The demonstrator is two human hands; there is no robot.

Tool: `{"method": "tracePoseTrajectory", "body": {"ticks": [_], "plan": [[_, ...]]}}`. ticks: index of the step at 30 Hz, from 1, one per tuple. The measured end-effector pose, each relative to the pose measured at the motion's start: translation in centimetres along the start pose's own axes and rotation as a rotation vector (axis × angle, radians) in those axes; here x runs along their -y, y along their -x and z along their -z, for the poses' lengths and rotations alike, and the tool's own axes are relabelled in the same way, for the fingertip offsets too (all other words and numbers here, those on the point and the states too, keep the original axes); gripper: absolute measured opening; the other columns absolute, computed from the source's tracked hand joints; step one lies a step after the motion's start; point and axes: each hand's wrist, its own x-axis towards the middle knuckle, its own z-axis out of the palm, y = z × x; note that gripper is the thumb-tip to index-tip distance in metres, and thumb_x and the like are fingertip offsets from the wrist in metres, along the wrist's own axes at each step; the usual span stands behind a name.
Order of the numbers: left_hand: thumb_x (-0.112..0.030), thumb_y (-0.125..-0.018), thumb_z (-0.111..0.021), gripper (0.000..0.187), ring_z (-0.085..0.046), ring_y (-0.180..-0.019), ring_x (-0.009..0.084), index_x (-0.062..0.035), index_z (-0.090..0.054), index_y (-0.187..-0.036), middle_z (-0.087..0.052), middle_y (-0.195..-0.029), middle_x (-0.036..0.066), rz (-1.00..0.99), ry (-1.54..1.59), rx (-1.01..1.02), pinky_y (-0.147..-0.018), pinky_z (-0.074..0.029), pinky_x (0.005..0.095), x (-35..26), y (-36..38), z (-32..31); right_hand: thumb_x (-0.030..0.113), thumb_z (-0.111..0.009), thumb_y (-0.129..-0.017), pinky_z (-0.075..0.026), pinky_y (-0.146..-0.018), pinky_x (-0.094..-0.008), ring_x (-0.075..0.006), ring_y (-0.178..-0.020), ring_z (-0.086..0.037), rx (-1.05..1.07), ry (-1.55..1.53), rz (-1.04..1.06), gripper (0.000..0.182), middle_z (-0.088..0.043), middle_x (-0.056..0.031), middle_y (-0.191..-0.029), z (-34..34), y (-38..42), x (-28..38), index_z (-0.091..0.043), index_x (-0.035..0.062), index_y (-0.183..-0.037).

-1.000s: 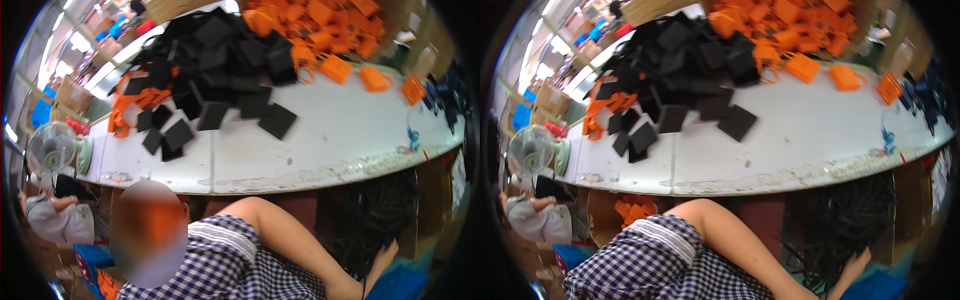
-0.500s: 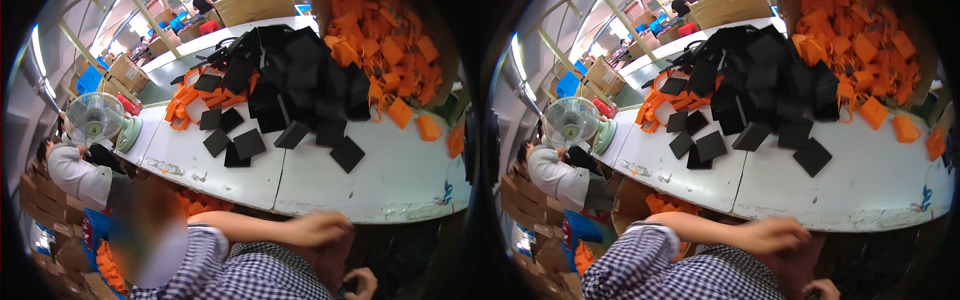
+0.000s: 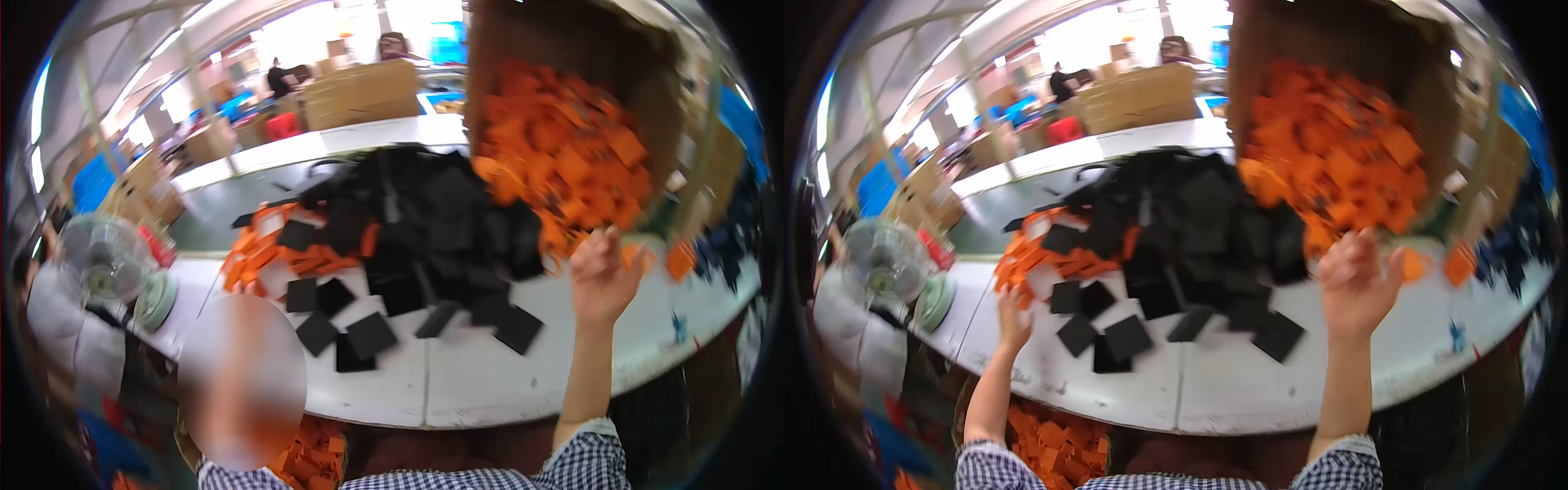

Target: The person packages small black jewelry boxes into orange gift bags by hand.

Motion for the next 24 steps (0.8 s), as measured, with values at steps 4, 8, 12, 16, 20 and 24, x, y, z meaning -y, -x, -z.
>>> {"method": "tracePoseTrajectory", "body": {"ticks": [4, 8, 12, 16, 20, 24], "plan": [[-0.030, -0.070, -0.083, 0.072, -0.025, -0.148, 0.0453, -0.0156, -0.055, -0.134, -0.021, -0.163, 0.027, 0.085, -0.159, 0.232, -0.111, -0.031, 0.0587, 0.3, -3.8, -2.6, 0.019, -0.075, -0.092, -0.058, -0.080, -0.0359, -0.0212, -0.091, -0.070, 0.311, 0.770, -0.694, 0.037, -0.069, -0.0096, -0.108, -0.4, 4.9, -12.5, -0.059, 0.0029, -0.122], [-0.033, -0.073, -0.080, 0.044, -0.026, -0.149, 0.0428, -0.0105, -0.067, -0.109, -0.031, -0.159, 0.026, 0.193, -0.202, 0.404, -0.110, -0.029, 0.0598, 1.3, -4.7, -5.6, 0.035, -0.083, -0.084, -0.046, -0.109, -0.0523, -0.0364, -0.135, -0.052, 1.079, 1.144, -0.414, 0.078, -0.055, -0.0230, -0.140, -2.1, 9.2, -22.1, -0.047, 0.0008, -0.144], [-0.027, -0.076, -0.078, 0.030, -0.032, -0.146, 0.0421, -0.0086, -0.067, -0.098, -0.040, -0.153, 0.027, 0.125, -0.138, 0.278, -0.105, -0.032, 0.0577, 1.1, -3.6, -5.3, 0.057, -0.073, -0.084, -0.014, -0.119, -0.0662, -0.0394, -0.150, -0.029, 1.401, 1.622, -0.194, 0.084, -0.043, -0.0215, -0.154, 0.9, 10.3, -28.9, -0.050, 0.0019, -0.143], [-0.013, -0.077, -0.084, 0.026, -0.048, -0.132, 0.0488, -0.0025, -0.062, -0.083, -0.043, -0.146, 0.035, 0.133, 0.185, 0.011, -0.104, -0.044, 0.0503, 1.2, -1.7, -0.4, 0.046, -0.073, -0.085, -0.022, -0.117, -0.0637, -0.0347, -0.147, -0.035, 1.311, 1.785, -0.025, 0.066, -0.052, -0.0172, -0.147, 4.5, 8.0, -30.9, -0.062, 0.0012, -0.132], [-0.009, -0.078, -0.084, 0.025, -0.050, -0.131, 0.0485, -0.0020, -0.060, -0.079, -0.042, -0.148, 0.034, 0.263, 0.428, 0.044, -0.106, -0.044, 0.0489, -4.5, 1.9, 9.3, 0.048, -0.080, -0.080, -0.030, -0.117, -0.0533, -0.0380, -0.144, -0.037, 1.252, 1.660, -0.230, 0.088, -0.043, -0.0217, -0.152, 2.8, 4.4, -29.3, -0.048, -0.0022, -0.143], [-0.007, -0.077, -0.086, 0.025, -0.056, -0.128, 0.0398, -0.0028, -0.061, -0.076, -0.039, -0.151, 0.029, 0.219, 0.714, 0.294, -0.093, -0.054, 0.0390, -10.9, 8.8, 13.7, 0.036, -0.088, -0.072, -0.034, -0.114, -0.0510, -0.0403, -0.146, -0.034, 1.328, 1.683, -0.477, 0.090, -0.040, -0.0231, -0.154, 4.0, 1.5, -28.6, -0.046, 0.0032, -0.144]]}}
